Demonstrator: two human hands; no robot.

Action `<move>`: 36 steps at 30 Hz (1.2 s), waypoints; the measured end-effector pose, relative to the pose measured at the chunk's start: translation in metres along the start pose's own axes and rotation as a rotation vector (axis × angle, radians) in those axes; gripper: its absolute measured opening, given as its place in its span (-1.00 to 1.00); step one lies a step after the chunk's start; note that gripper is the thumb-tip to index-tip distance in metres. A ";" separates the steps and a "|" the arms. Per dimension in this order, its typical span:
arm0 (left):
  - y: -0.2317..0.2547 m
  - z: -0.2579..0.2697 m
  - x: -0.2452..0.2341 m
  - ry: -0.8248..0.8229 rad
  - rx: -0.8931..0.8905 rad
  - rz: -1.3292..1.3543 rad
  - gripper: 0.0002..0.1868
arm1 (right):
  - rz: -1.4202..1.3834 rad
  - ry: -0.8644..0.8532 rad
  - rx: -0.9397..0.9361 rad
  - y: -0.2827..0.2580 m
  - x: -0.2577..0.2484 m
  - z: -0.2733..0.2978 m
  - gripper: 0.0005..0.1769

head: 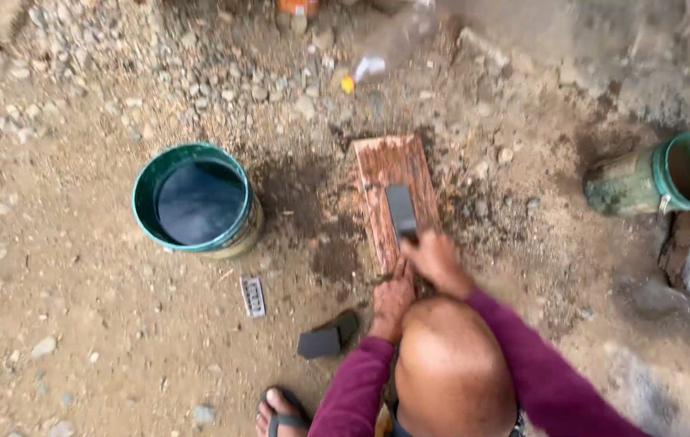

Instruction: Sharpening a metal plane blade on a whetstone with water.

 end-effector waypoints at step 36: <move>0.001 -0.003 -0.007 -0.011 0.016 -0.097 -0.12 | -0.057 -0.092 0.013 -0.024 -0.034 0.029 -0.55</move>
Point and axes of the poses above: each hand's wrist, its own z-axis away from the middle knuckle, its own x-axis out of the palm, y = z × x, the point moved 3 cm from there along -z, towards the middle knuckle, and after that the axes turned 10 degrees about y, right-handed, at the moved point
